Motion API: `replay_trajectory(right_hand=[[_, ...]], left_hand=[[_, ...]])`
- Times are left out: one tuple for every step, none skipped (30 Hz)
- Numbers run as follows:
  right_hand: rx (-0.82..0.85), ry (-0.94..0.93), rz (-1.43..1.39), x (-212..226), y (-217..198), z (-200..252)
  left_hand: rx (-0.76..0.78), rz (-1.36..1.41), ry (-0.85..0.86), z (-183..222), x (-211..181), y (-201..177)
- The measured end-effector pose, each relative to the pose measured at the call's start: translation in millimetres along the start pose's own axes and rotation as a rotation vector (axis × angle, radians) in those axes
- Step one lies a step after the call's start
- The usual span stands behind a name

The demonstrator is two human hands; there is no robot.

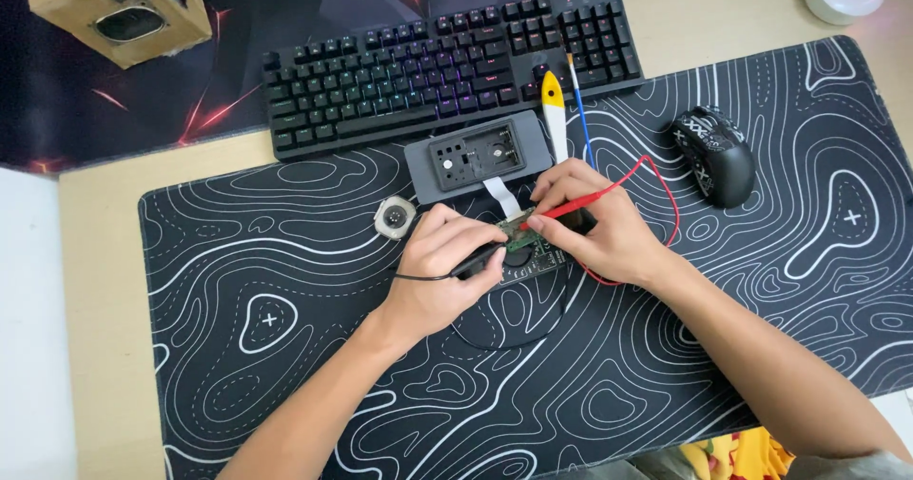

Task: Testing a circuit board using multimeter probes on a repair bench

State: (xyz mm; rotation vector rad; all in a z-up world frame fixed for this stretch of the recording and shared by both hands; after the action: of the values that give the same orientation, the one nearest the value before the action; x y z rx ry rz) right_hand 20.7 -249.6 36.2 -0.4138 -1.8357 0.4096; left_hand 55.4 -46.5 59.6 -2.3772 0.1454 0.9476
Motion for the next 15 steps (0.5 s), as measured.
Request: replay_trajectory(right_hand=[[0.001,-0.001,-0.001,1.3,0.9,0.1],[-0.002,0.004,-0.004,1.9,0.6,0.3],[-0.006,0.010,-0.007,2.4,0.2,0.5],[-0.005,0.011,-0.007,2.6,0.0,0.1],[-0.010,0.006,-0.012,3.1,-0.4,-0.3],[-0.011,0.005,-0.020,4.0,0.6,1.3],[-0.006,0.009,-0.023,4.1,1.7,2.8],[-0.006,0.003,-0.013,4.4,1.3,1.9],[-0.005,-0.003,-0.004,4.8,0.4,1.0],[-0.011,-0.003,-0.002,4.0,-0.3,0.9],[-0.014,0.002,-0.006,3.1,-0.5,0.8],[-0.007,0.006,-0.015,2.3,1.3,-0.4],[-0.005,0.005,-0.018,3.0,1.9,-0.3],[-0.003,0.004,-0.015,3.7,1.5,-0.6],[-0.001,0.004,-0.012,4.5,0.6,-0.7]], left_hand=[[-0.001,-0.002,-0.001,0.1,-0.6,0.8],[0.000,0.003,0.003,-1.0,-1.1,2.3],[0.001,0.008,0.008,-2.2,-1.4,4.0],[0.001,0.009,0.007,-2.6,-1.6,3.5],[-0.007,0.009,0.010,-2.8,-1.8,2.4],[-0.015,0.009,0.007,-0.5,-3.2,1.3],[-0.015,0.009,0.000,1.7,-3.9,0.5],[-0.014,0.010,0.004,0.4,-3.3,-0.2],[-0.012,0.012,0.009,-1.3,-3.0,-0.7],[-0.009,0.014,0.013,-3.2,-3.0,1.5],[-0.005,0.013,0.015,-4.8,-2.9,3.5],[-0.005,0.008,0.010,-4.8,-2.8,4.0],[-0.006,0.005,0.007,-3.6,-2.5,4.2],[-0.008,0.006,0.009,-3.4,-2.4,4.6],[-0.009,0.007,0.011,-3.6,-2.7,5.2]])
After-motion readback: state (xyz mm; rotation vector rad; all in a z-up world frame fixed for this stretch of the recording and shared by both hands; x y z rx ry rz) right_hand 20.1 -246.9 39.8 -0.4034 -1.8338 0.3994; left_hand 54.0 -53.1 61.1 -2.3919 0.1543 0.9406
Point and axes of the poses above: each hand's wrist, its own z-axis away from the middle knuckle, its own y-axis out of the palm, x = y × z, the point moved 9 cm from there along -z, towards the middle knuckle, and after that the axes turned 1 degree about -y, right-handed, at the moved point
